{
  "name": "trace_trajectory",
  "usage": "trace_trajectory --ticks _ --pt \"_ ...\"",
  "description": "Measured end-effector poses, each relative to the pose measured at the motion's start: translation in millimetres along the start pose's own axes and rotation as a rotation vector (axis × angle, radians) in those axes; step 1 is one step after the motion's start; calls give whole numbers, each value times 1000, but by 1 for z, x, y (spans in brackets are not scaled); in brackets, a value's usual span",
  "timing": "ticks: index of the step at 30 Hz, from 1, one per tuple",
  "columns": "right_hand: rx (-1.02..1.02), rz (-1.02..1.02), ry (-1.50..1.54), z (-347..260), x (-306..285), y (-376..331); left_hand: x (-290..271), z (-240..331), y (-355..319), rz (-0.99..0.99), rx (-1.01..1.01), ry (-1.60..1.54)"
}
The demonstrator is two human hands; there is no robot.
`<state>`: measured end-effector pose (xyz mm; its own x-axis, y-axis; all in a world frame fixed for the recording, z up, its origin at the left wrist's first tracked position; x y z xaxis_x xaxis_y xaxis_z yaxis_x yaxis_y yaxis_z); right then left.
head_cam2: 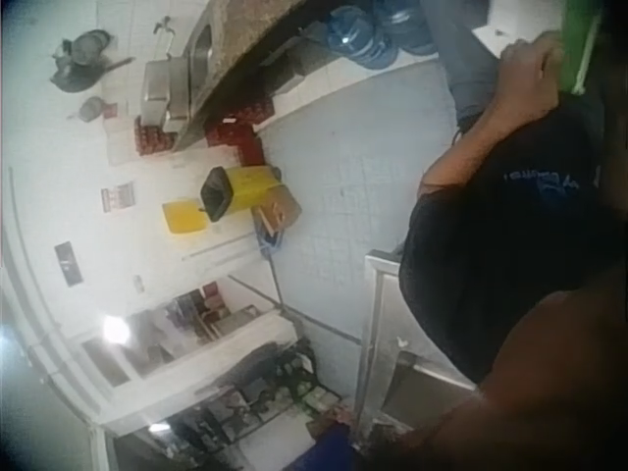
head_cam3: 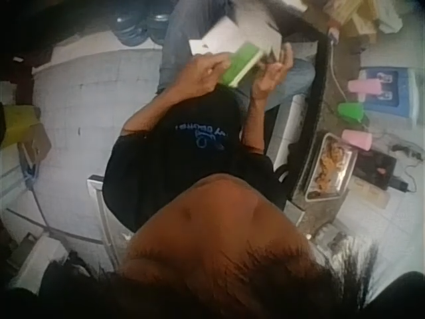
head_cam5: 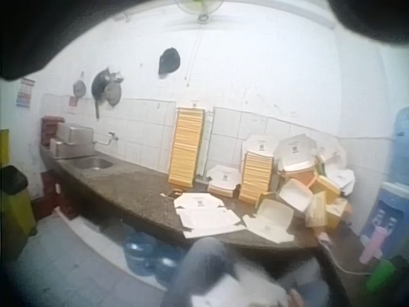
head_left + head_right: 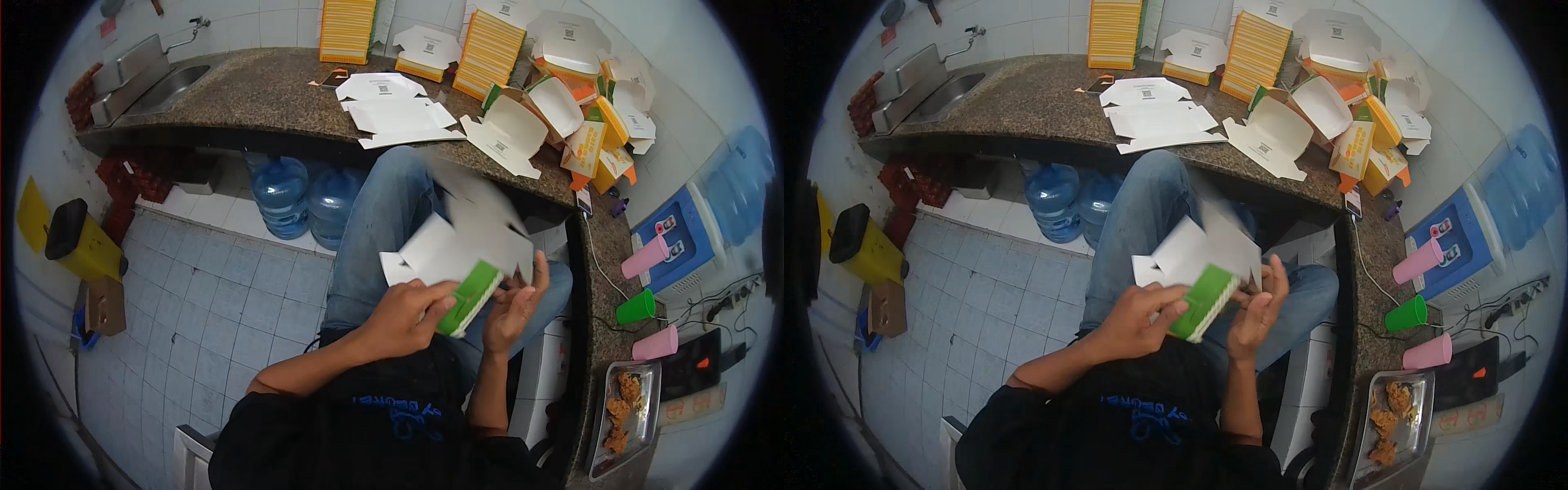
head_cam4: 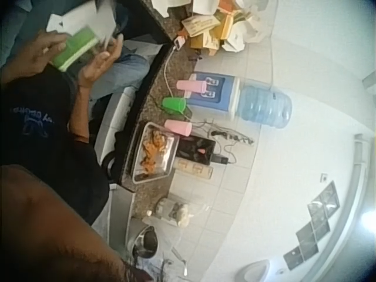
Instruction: Assembling cardboard takeout boxes and stacking them on a counter.
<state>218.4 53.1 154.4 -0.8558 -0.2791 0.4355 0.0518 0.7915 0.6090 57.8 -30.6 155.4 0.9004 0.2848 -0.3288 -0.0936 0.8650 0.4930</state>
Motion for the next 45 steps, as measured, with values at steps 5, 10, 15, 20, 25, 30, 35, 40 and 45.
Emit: trace_trajectory --ticks 5,10,15,20,25,30,35,40,45 --pt "203 -378 -456 17 -10 -9 12 -19 -16 -156 -97 -12" --pt "491 -792 -506 23 17 -31 10 -29 -18 -60 -133 -40" --pt "288 -505 -611 9 11 -15 6 -23 -11 -147 -177 -42" --pt "161 -796 -640 0 41 -22 2 -3 -9 -60 15 -185" --pt "-261 -871 -1032 -31 73 -28 1 -11 0 -46 -77 -284" --pt "-158 -457 -707 -38 -2 8 -26 -19 4 -231 -150 -427" --pt "197 -46 -311 19 -94 -3 -49 -34 -5 -90 -144 -863" --pt "-237 -268 -1145 -14 -12 -2 -40 -46 -9 -156 -130 -276" --pt "-58 -521 -498 0 -3 -7 29 -34 -31 -505 -22 -133"
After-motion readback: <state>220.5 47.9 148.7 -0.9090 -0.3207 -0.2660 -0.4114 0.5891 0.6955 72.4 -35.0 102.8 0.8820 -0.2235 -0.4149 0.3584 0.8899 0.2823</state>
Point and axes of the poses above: each hand's wrist, its own y-axis towards the middle knuckle, its own x-axis out of the palm, z = x × y, the point moved 10 cm from there along y, towards the middle knuckle, and after that the axes turned 1 degree about y, right-handed, at the moved point
